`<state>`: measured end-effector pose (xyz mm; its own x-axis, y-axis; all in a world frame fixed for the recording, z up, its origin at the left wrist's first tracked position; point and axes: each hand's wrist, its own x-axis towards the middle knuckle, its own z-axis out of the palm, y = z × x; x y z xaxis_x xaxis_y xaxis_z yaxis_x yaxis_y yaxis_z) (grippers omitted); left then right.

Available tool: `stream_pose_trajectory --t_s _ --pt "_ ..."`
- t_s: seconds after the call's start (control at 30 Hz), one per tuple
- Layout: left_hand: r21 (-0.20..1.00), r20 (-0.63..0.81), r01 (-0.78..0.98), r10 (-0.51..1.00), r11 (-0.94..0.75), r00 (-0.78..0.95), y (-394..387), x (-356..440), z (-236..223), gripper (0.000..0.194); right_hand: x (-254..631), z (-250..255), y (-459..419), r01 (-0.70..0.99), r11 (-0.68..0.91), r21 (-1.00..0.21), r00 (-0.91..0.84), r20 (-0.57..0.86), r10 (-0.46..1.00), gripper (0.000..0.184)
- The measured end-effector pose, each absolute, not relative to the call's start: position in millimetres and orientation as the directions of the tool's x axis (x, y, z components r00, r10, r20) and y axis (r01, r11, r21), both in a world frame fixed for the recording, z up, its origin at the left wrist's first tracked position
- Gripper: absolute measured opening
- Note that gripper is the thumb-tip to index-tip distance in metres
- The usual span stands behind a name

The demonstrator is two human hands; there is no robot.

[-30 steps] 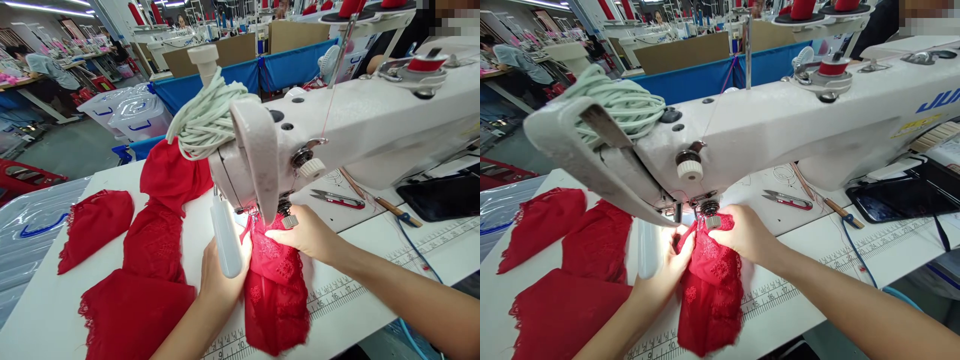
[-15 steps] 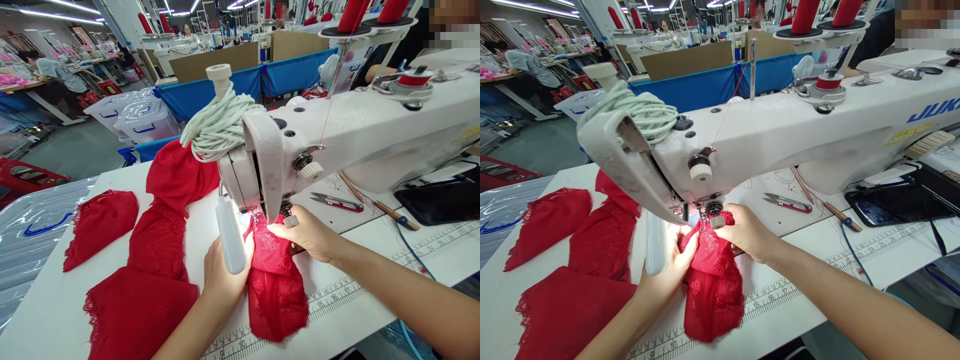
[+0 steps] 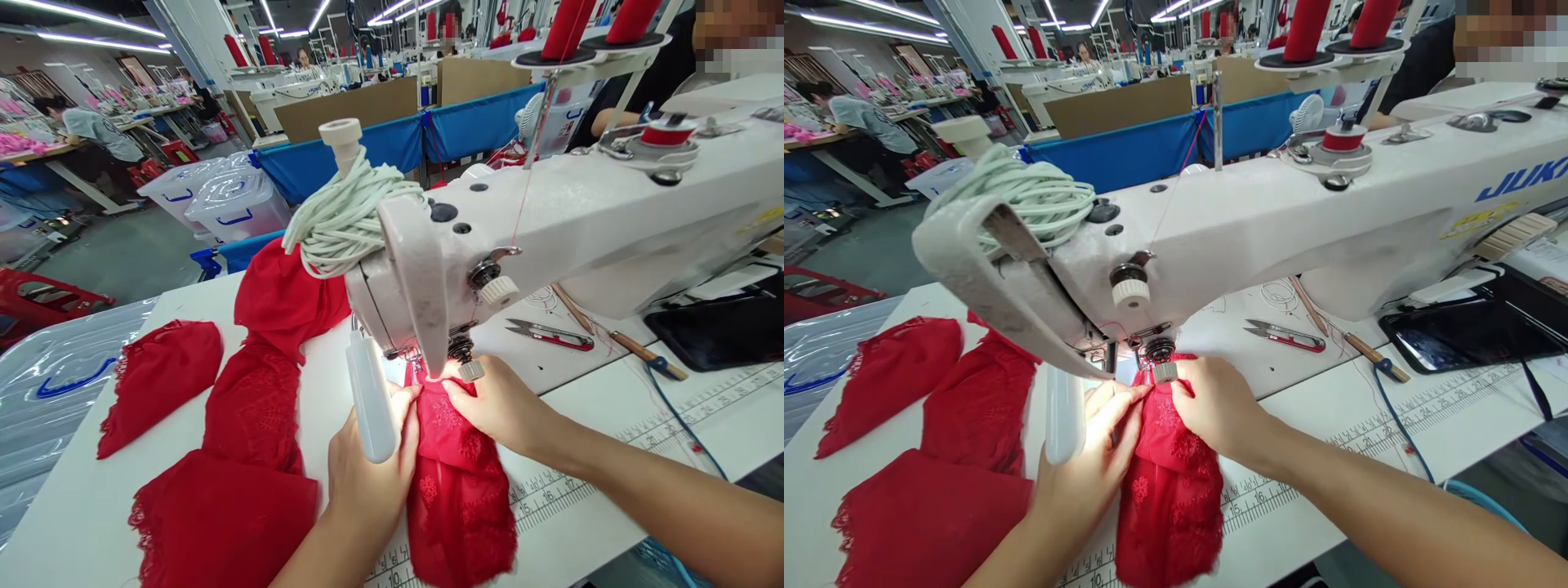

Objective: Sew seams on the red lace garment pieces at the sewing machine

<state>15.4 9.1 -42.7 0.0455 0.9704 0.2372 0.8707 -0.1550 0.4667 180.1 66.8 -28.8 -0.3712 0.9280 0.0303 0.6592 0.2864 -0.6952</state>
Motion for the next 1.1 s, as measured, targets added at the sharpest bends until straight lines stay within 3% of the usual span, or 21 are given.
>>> stream_pose_trajectory --t_s 0.13,0.3,0.43,0.7,1.1 --pt "0.246 0.338 0.929 0.923 -0.276 0.185 5.8 15.0 -41.1 0.031 179.5 -29.9 63.8 0.771 0.292 -0.566 -0.35 0.007 0.937 0.021" --pt "-0.088 0.355 0.935 0.867 -0.343 0.351 -0.1 13.7 -41.0 0.039 179.7 -26.1 62.7 0.768 0.313 -0.558 -0.375 0.003 0.927 0.02" --pt "-0.219 0.336 0.89 0.826 -0.4 0.453 -3.2 16.4 -35.2 0.056 179.2 -23.6 62.8 0.773 0.315 -0.551 -0.369 0.013 0.929 0.018" --pt "-0.303 0.305 0.849 0.799 -0.434 0.518 -0.6 22.9 -25.4 0.06 180.8 -23.4 62.7 0.807 0.321 -0.496 -0.376 -0.012 0.927 0.02" --pt "-0.186 0.236 0.885 0.855 -0.427 0.462 -4.8 11.1 -33.4 0.047 181.5 -25.0 62.5 0.815 0.327 -0.478 -0.378 -0.011 0.926 0.024"
